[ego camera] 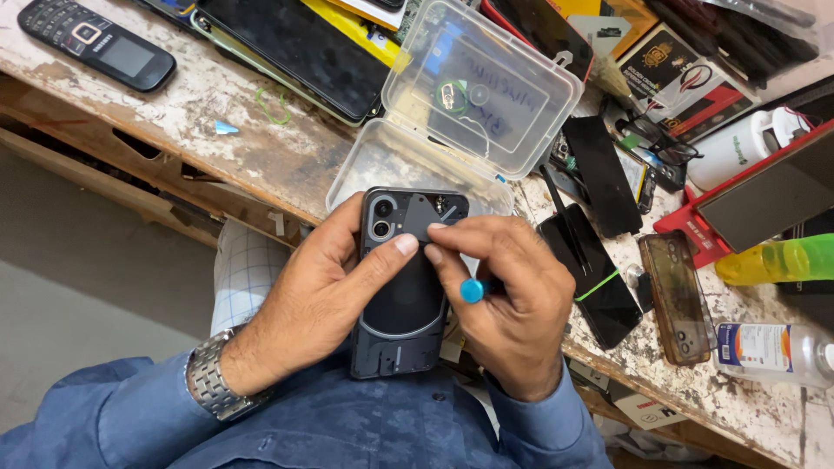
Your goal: The person uses a blue screwdriver to remove screws from the back of a disassembled smartphone. They then use a plastic prying tool to lift and remove a metal bracket near the camera module, placing the removed parts into a plastic container.
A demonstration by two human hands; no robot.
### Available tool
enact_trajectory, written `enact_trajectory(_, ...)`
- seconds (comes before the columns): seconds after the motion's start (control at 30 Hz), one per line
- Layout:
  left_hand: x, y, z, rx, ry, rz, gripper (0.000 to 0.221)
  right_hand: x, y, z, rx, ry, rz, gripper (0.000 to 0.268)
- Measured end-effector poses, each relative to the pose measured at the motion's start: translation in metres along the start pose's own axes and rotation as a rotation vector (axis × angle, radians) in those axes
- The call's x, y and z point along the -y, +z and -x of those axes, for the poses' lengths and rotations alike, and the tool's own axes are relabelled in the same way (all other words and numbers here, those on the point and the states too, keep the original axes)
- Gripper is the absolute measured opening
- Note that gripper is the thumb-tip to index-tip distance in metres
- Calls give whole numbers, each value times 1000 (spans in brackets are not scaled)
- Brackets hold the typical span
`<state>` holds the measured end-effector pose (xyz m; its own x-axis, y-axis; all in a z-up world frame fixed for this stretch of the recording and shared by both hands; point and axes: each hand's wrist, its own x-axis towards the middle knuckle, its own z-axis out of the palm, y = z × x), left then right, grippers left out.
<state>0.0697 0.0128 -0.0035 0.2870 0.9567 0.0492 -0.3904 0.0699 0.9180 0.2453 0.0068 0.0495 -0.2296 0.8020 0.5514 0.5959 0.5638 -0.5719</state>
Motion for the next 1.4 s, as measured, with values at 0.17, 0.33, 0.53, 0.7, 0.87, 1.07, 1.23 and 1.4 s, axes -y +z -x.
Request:
enact_trajectory(0.17,2,0,-1,0,14,-1,26,0,-1,1,22,-2,-18,24)
enact_trajectory(0.33,2,0,0,2,18,-21,27,-1,0,2,-15,149,-21,22)
enact_trajectory(0.53,1,0,0,6,-9,4,29,-3,-1,5,-18,158,-81,21)
enact_trajectory(0.7,0,0,1,26,1,16,31,-8,-1,6,-14,205,-161,20)
enact_trajectory(0.87,1,0,1,29,10,17,32,-7,-2,6,-3,188,-159,20)
enact_trajectory(1.07,2,-1,0,29,14,30,33,-6,0,5,0,189,-157,20)
enact_trajectory(1.23,2,-1,1,21,3,35,33,-7,0,8,-7,169,-140,20)
enact_trajectory(1.4,-3,0,1,-2,-31,23,34,-15,-1,16,-109,223,-227,21)
